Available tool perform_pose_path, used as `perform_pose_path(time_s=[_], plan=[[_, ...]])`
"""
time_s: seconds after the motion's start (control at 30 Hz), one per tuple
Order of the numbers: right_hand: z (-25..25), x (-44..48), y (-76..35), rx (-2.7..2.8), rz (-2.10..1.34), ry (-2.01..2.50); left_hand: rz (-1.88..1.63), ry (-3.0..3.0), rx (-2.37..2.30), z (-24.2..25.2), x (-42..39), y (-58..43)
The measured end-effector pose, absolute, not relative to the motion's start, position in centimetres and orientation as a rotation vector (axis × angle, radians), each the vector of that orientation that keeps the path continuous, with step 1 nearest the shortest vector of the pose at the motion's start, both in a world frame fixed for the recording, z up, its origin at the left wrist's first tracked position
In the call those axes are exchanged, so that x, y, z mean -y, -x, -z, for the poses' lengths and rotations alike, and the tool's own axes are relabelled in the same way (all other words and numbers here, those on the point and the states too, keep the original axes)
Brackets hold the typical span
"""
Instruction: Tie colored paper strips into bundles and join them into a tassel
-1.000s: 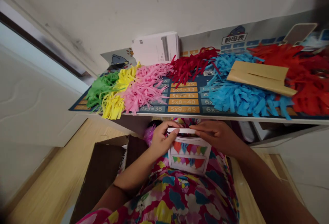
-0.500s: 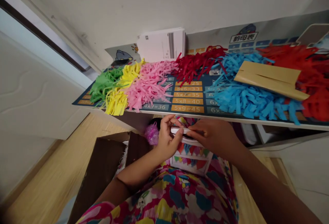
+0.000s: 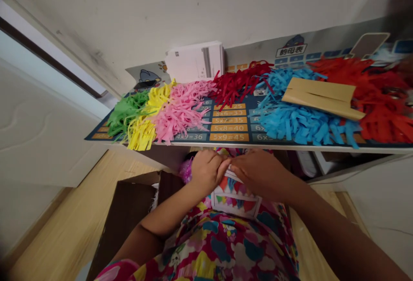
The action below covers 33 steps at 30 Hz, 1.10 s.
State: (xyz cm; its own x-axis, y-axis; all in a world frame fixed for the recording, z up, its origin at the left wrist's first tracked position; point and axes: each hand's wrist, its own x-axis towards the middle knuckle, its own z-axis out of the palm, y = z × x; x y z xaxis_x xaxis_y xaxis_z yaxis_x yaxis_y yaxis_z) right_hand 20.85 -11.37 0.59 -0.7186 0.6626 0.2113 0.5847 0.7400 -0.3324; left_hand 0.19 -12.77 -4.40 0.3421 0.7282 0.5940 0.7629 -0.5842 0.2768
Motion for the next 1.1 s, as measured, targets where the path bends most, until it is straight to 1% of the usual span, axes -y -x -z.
perform_pose_path(time_s=[0.17, 0.33, 0.43, 0.53, 0.6, 0.87, 1.1], plan=[[1.9, 12.0, -24.4, 2.290, -0.667, 1.155, 0.733, 2.423, 1.319, 2.5, 11.9, 0.5], [3.4, 12.8, -23.7, 2.128, -0.826, 1.107, 0.293, 2.753, 1.128, -0.1, 11.4, -0.9], [4.1, 13.6, -22.8, 1.866, -0.954, 1.151, 0.136, 2.817, 1.113, -0.6, 11.4, -1.8], [5.2, 14.6, -22.2, 1.546, -1.062, 1.255, 0.094, 2.768, 1.181, -0.8, 11.3, -1.8], [5.5, 15.1, -21.8, 1.474, -1.055, 1.286, 0.056, 2.794, 1.198, -1.2, 11.2, -1.6], [4.9, 15.7, -21.8, 1.595, -0.965, 1.247, -0.037, 3.102, 1.060, -3.2, 10.0, -1.9], [5.0, 15.7, -21.8, 1.652, -0.917, 1.274, 0.074, 3.273, 0.897, -3.1, 9.8, -2.0]])
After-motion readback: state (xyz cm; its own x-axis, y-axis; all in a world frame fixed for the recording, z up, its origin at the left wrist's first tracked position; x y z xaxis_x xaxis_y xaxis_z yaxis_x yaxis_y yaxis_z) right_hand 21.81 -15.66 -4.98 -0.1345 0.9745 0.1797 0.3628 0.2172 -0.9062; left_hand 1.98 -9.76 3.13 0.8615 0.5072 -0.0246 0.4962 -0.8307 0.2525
